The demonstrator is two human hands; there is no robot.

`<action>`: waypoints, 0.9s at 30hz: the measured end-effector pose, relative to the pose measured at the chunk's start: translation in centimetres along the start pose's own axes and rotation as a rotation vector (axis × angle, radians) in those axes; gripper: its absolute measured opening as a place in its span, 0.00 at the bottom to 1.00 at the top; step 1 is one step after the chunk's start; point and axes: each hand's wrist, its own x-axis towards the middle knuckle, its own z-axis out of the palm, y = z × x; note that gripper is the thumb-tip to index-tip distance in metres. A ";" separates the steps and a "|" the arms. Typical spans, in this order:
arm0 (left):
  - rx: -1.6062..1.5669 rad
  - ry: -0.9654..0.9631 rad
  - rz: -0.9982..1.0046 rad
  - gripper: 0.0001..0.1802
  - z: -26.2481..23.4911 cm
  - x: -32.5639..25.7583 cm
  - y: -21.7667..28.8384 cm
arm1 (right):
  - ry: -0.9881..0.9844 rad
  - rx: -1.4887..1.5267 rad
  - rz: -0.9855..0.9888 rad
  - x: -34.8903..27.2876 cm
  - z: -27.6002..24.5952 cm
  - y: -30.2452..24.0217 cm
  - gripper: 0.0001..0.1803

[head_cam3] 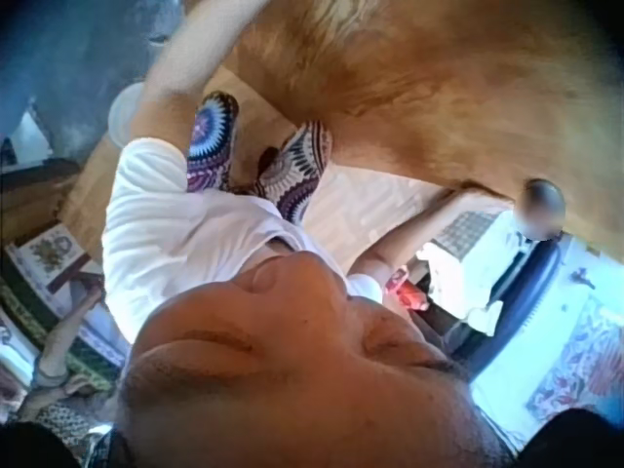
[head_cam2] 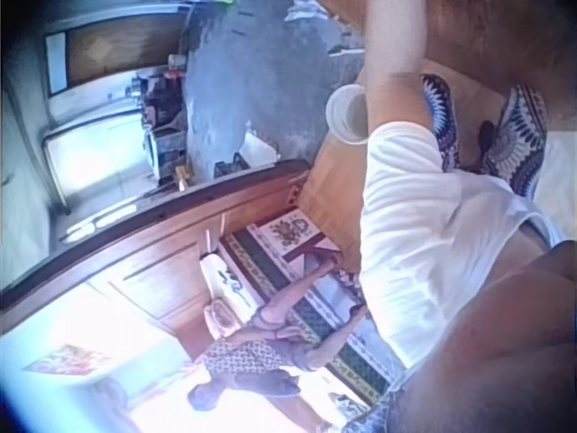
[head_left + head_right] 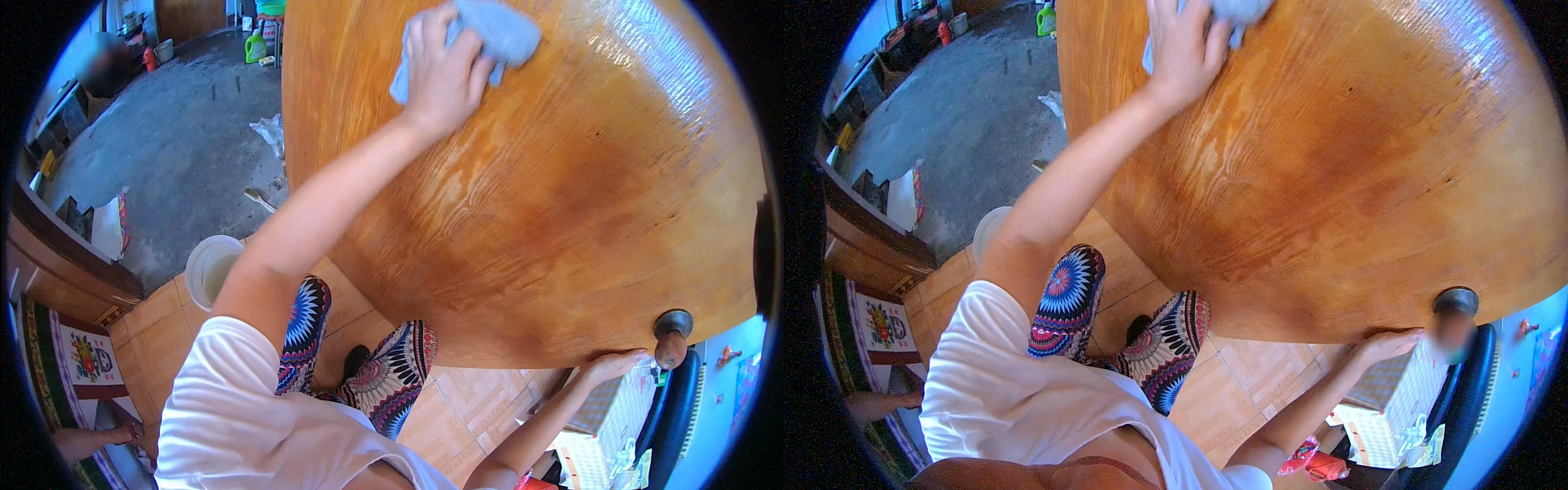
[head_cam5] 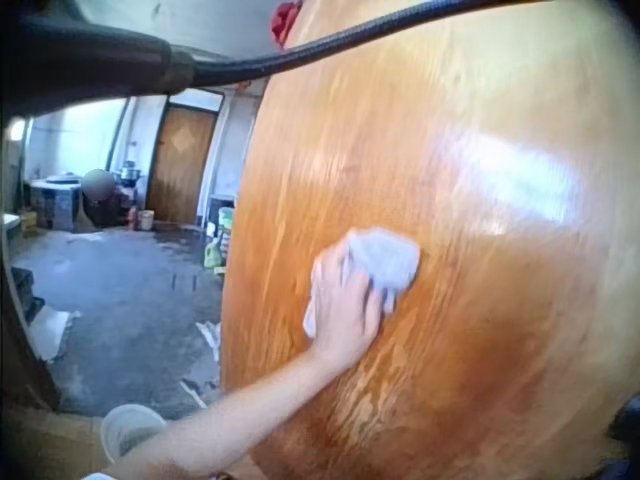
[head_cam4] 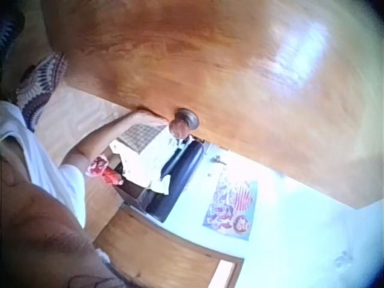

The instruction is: The person wipes the surface of a large wooden door with a gray cloth. They repeatedly rub the door in circular and back-and-forth motions, covering different areas of the door surface.

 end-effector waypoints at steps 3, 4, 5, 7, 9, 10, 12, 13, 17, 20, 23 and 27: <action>-0.021 -0.112 -0.032 0.21 -2.6 -8.7 -0.2 | -0.031 0.068 -0.032 0.6 -0.3 1.0 0.42; -0.038 -0.213 -0.124 0.22 -3.6 -12.5 0.0 | -0.037 0.096 -0.027 0.8 -0.3 1.2 0.42; -0.056 -0.245 -0.127 0.25 -4.4 -16.6 -0.4 | -0.042 0.105 -0.029 0.9 -0.3 1.4 0.41; 0.006 -0.381 -0.213 0.32 -7.1 -23.5 0.1 | -0.051 0.104 -0.043 1.0 -0.3 1.9 0.39; -0.022 -0.502 -0.332 0.30 -9.3 -27.0 1.2 | -0.012 0.072 -0.093 1.0 -0.5 1.8 0.34; -0.097 -0.515 -0.495 0.29 -10.3 -28.5 1.7 | 0.024 0.053 -0.130 0.7 -0.4 1.2 0.31; -0.245 -0.527 -0.821 0.27 -12.0 -30.4 3.0 | 0.115 -0.035 -0.326 -1.4 -0.1 -0.9 0.25; -0.290 -0.548 -0.911 0.27 -12.4 -30.6 3.8 | 0.175 -0.103 -0.486 -4.0 0.1 -3.0 0.22; -0.957 -0.405 -1.483 0.25 -11.3 -26.5 9.1 | -0.564 -0.096 -0.887 -15.9 0.4 -7.9 0.26; -1.536 -0.337 -1.604 0.27 -11.3 -21.0 13.0 | -0.841 0.052 -0.862 -21.3 4.3 -13.9 0.46; -1.926 -0.520 -1.464 0.34 -12.2 -17.5 14.5 | -0.929 0.267 -0.725 -22.1 6.9 -14.4 0.45; -1.918 -0.529 -1.417 0.34 -14.2 -17.7 11.5 | -0.768 0.140 -0.919 -15.6 10.0 -15.7 0.31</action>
